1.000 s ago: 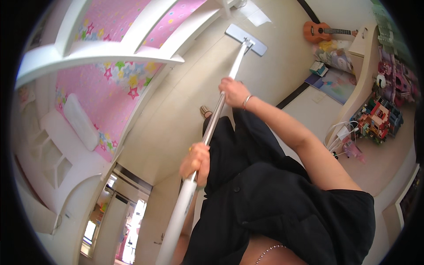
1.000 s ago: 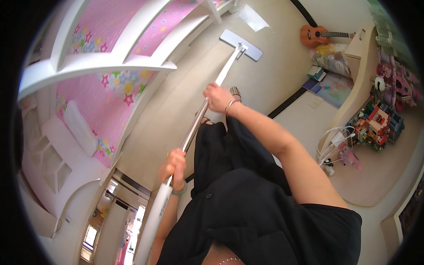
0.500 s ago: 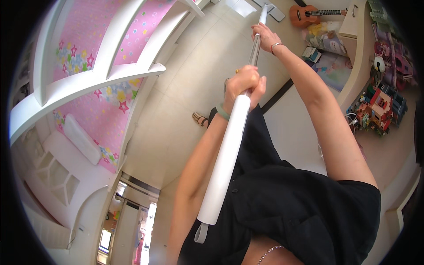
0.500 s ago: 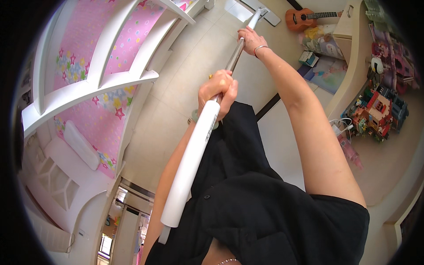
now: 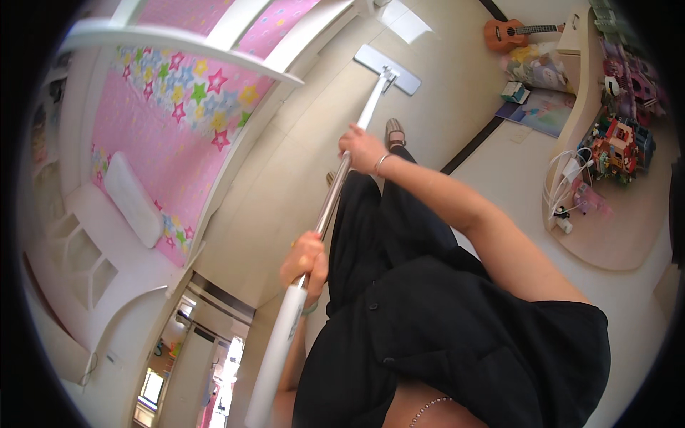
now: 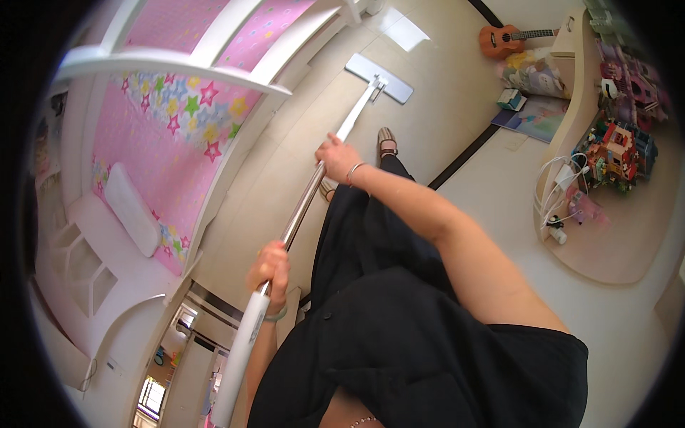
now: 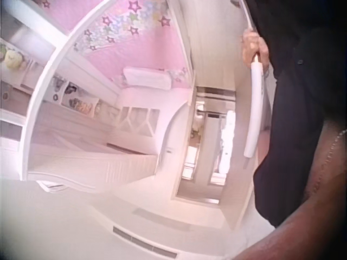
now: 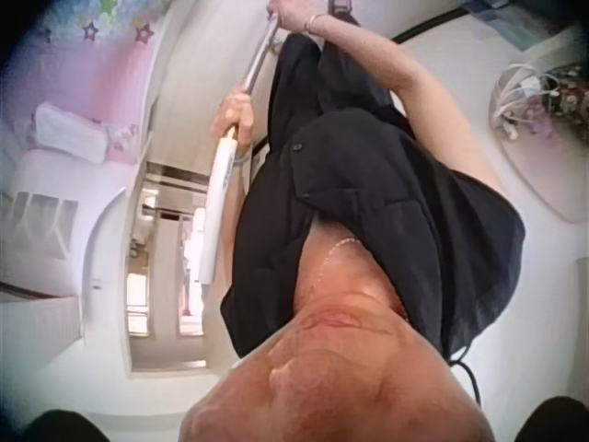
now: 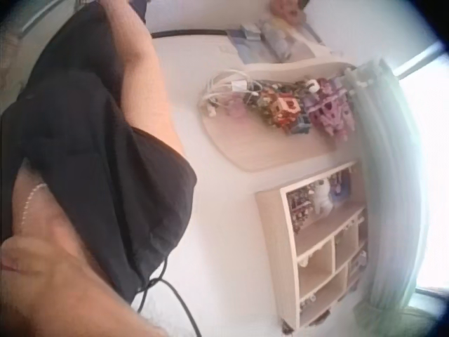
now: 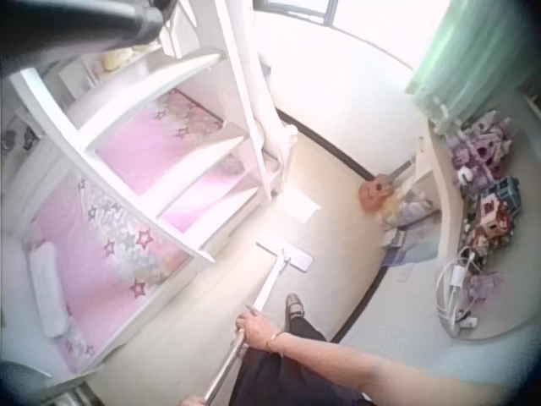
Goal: The person mops the floor in a bedroom and hallway using a flat mop. They move through the rooms, cleaning the tiled surfaces, and briefly dip the mop into a bucket in the bathroom before continuing to mop the living area.
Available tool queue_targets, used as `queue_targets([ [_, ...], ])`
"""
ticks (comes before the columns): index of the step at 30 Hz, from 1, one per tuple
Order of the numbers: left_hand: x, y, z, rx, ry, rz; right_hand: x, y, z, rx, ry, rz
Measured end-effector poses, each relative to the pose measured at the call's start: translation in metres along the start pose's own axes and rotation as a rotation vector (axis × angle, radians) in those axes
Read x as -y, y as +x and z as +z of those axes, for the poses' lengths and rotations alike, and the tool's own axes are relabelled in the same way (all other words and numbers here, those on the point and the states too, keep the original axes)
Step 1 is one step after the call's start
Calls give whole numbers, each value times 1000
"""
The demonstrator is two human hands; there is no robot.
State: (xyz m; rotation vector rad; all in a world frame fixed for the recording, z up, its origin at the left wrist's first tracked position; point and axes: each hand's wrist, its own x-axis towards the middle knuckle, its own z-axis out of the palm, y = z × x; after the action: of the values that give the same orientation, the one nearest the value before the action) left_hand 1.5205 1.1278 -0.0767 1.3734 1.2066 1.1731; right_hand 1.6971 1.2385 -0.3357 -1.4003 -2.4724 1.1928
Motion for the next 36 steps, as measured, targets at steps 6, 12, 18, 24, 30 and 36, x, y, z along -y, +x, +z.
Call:
queue_targets([
  [6,-67,-97,-105,-72,130,-144,168,-17,70,204,166,-51],
  [12,-95,-136,-143,-255,156,-191,241,-20,105,323,152,-180],
  [18,-72,-134,-121,-394,24,-93,220,-4,79,452,74,-314],
  [24,-39,-76,-48,-399,-77,-60,121,-16,22,276,26,-212],
  [30,-1,55,53,-194,-216,118,-18,-2,-67,-13,67,-75],
  [36,57,144,149,-36,-207,188,-159,4,-134,-204,-36,111],
])
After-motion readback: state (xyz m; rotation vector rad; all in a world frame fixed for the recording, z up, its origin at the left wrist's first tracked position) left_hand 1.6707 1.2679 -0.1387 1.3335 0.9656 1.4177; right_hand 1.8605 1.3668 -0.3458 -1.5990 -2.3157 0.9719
